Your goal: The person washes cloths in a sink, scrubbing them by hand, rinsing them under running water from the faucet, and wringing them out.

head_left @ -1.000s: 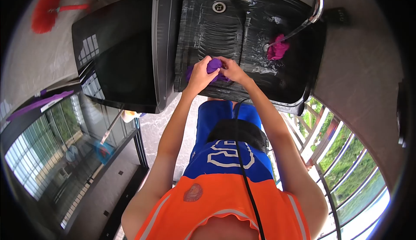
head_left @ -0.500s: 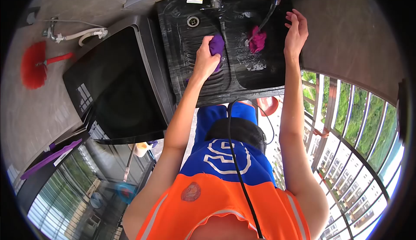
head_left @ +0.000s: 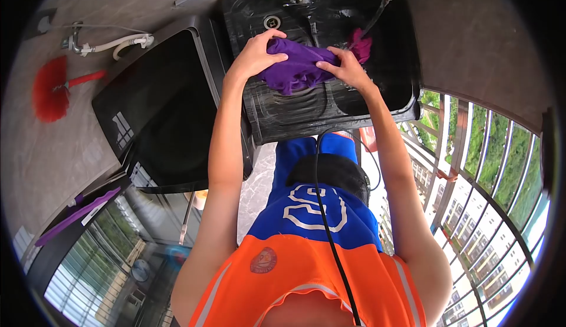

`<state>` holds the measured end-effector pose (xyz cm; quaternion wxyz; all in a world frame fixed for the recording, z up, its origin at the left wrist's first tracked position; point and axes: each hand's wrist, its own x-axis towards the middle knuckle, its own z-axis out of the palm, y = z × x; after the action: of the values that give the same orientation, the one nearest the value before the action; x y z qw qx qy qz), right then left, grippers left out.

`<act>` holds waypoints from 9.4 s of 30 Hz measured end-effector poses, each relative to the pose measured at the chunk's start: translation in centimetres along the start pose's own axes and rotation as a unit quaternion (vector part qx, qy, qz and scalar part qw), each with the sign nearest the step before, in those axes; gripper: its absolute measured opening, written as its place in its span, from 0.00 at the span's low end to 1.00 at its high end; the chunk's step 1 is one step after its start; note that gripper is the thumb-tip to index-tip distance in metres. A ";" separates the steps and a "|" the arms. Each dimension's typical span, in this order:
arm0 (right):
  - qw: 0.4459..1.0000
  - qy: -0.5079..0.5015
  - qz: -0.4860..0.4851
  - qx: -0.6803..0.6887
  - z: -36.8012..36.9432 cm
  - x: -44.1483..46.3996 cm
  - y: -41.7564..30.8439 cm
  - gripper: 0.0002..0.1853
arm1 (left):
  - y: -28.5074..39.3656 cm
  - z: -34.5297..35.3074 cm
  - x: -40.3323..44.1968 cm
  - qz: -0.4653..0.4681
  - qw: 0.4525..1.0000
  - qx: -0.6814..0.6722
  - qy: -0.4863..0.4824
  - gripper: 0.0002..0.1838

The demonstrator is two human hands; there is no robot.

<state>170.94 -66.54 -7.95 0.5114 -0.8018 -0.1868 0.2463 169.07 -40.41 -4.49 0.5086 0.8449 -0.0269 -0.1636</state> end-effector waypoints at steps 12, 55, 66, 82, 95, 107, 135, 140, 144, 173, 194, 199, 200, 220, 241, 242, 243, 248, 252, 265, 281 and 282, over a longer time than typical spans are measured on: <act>0.949 -0.067 0.124 0.281 -5.8 -3.0 -4.9 0.22 | -6.4 5.9 2.5 0.087 0.943 0.108 0.302 0.18; 0.981 0.125 -0.035 -0.143 -9.6 8.1 1.2 0.23 | 4.4 6.1 0.3 -0.122 0.932 0.059 0.336 0.19; 0.964 0.045 -0.207 -0.160 0.7 3.9 2.4 0.12 | -3.8 7.7 -3.6 -0.070 0.926 0.086 0.362 0.10; 0.944 -0.019 0.013 -0.328 8.7 8.3 11.4 0.23 | -13.6 14.2 2.8 -0.017 0.955 0.118 0.271 0.13; 0.981 0.102 -0.074 -0.149 11.0 4.3 8.0 0.19 | -13.0 11.7 -1.8 0.011 0.958 0.053 0.280 0.08; 0.888 0.153 0.029 -0.433 15.4 10.6 10.7 0.14 | -17.7 13.1 5.8 -0.023 0.922 0.292 0.255 0.08; 0.889 0.125 -0.105 -0.427 13.0 16.7 13.5 0.13 | -18.8 11.5 9.8 -0.032 0.912 0.294 0.285 0.12; 0.877 0.131 -0.092 -0.453 12.8 21.6 13.8 0.15 | -20.8 9.5 13.2 -0.046 0.882 0.335 0.328 0.13; 0.883 0.140 -0.039 -0.446 13.3 20.6 13.0 0.16 | -20.8 9.8 12.6 -0.057 0.888 0.348 0.294 0.12; 0.925 0.109 0.107 0.349 -13.2 7.6 4.6 0.13 | -1.3 16.9 12.9 -0.353 0.876 -0.327 0.036 0.20; 0.946 0.266 0.098 -0.155 -25.1 1.0 13.2 0.25 | 7.5 19.2 20.2 -0.121 0.960 -0.150 0.201 0.21; 0.943 0.281 0.156 0.084 -25.2 1.6 17.7 0.30 | 7.5 16.7 17.8 -0.012 0.932 -0.289 0.218 0.15; 0.939 0.297 0.119 0.122 -24.8 1.4 17.1 0.30 | 6.2 16.0 17.7 -0.008 0.933 -0.282 0.221 0.12; 0.968 0.225 -0.031 -0.107 -16.5 5.4 5.9 0.25 | 7.9 10.5 9.7 -0.144 0.940 -0.159 0.265 0.15; 0.929 0.367 0.042 0.001 -22.7 4.2 9.8 0.27 | 8.5 3.4 9.1 0.018 0.973 0.181 0.142 0.17; 0.937 0.347 0.027 0.014 -23.4 3.4 8.8 0.29 | 9.4 4.6 8.8 -0.019 0.956 0.266 0.123 0.25; 0.961 0.274 0.044 -0.010 -23.9 2.6 7.3 0.29 | 9.5 5.4 8.8 0.008 0.943 0.313 0.111 0.29; 0.955 0.091 0.033 -0.280 -23.8 1.3 8.7 0.28 | 8.1 7.6 10.3 -0.015 0.917 0.398 0.037 0.22; 0.944 -0.044 -0.003 -0.328 -25.3 2.6 12.6 0.20 | 4.6 8.7 11.0 -0.008 0.940 0.323 0.107 0.16; 0.902 0.287 -0.051 -0.317 -20.3 6.5 15.5 0.17 | 7.1 13.4 11.7 -0.065 0.949 0.187 0.245 0.21; 0.910 0.041 0.191 0.366 -13.9 4.9 5.4 0.09 | 7.5 17.2 12.2 0.050 0.947 -0.314 -0.047 0.15; 0.912 0.065 0.174 0.366 -14.0 4.2 3.7 0.08 | 7.9 17.1 11.6 0.038 0.885 -0.463 -0.039 0.13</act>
<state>182.75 -75.90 -7.20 0.7289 -0.5929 0.0922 0.3296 175.76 -61.22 -7.87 0.8463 0.5046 0.0002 -0.1705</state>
